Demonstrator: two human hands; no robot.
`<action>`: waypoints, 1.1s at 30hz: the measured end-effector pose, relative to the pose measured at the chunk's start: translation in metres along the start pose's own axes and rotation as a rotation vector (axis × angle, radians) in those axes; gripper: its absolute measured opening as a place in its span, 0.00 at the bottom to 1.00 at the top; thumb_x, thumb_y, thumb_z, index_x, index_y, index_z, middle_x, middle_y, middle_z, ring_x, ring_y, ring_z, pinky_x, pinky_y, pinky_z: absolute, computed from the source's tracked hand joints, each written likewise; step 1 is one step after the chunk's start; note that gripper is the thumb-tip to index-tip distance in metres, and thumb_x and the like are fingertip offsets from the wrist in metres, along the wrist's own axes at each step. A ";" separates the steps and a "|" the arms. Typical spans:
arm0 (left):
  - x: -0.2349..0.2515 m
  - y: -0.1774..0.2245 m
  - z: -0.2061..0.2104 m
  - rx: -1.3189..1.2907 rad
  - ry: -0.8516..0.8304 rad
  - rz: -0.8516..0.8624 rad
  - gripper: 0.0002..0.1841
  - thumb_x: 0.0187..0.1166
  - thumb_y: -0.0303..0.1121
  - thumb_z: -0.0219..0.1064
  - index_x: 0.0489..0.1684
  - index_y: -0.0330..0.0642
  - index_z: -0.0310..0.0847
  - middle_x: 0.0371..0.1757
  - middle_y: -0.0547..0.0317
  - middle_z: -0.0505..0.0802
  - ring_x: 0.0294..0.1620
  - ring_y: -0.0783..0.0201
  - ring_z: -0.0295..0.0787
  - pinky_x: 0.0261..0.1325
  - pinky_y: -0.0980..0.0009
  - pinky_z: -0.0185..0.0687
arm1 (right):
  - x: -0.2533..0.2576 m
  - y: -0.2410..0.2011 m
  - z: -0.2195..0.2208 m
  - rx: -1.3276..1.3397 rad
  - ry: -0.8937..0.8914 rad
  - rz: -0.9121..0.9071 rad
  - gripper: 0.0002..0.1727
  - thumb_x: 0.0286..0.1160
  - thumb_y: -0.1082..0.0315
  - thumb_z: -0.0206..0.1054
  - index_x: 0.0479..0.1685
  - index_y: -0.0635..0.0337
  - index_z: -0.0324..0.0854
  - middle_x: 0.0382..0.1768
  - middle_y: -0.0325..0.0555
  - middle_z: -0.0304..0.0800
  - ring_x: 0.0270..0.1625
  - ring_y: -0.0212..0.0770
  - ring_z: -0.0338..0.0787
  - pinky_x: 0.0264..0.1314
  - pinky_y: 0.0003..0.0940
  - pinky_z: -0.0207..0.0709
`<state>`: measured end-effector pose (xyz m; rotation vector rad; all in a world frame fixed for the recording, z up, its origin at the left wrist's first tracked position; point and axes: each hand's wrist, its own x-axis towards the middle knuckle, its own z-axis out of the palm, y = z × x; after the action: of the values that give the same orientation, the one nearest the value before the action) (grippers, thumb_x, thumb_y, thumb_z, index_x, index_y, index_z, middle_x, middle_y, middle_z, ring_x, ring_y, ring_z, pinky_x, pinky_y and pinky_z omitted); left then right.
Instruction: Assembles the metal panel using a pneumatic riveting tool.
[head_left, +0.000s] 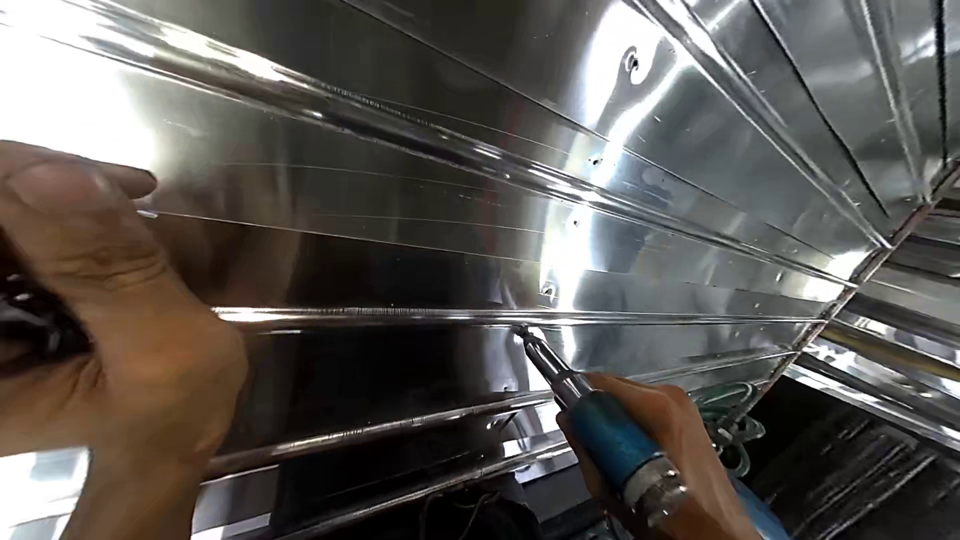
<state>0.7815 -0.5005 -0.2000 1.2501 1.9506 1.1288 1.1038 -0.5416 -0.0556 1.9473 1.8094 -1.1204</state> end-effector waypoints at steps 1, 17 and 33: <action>0.006 -0.007 0.004 0.006 0.015 0.091 0.10 0.88 0.29 0.62 0.56 0.33 0.85 0.46 0.59 0.91 0.45 0.71 0.89 0.51 0.72 0.86 | -0.002 0.005 0.005 -0.022 0.023 -0.015 0.12 0.60 0.51 0.74 0.37 0.45 0.90 0.25 0.31 0.90 0.27 0.32 0.90 0.25 0.39 0.83; -0.255 0.187 -0.071 -0.949 -0.568 -0.662 0.12 0.82 0.23 0.61 0.32 0.35 0.93 0.24 0.65 0.92 0.21 0.79 0.81 0.27 0.79 0.80 | -0.207 -0.050 0.079 0.709 0.507 -0.103 0.17 0.65 0.66 0.82 0.44 0.68 0.85 0.35 0.42 0.95 0.38 0.31 0.94 0.45 0.30 0.92; -0.280 0.153 -0.141 0.219 -1.018 0.656 0.11 0.81 0.37 0.62 0.37 0.46 0.91 0.23 0.56 0.90 0.21 0.53 0.88 0.19 0.54 0.76 | -0.254 -0.027 0.108 0.482 0.329 -0.295 0.15 0.68 0.64 0.75 0.46 0.67 0.89 0.32 0.50 0.96 0.33 0.37 0.94 0.38 0.38 0.89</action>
<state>0.8517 -0.7736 0.0060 2.1112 0.9134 0.3352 1.0579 -0.7928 0.0521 2.2908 2.2165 -1.5196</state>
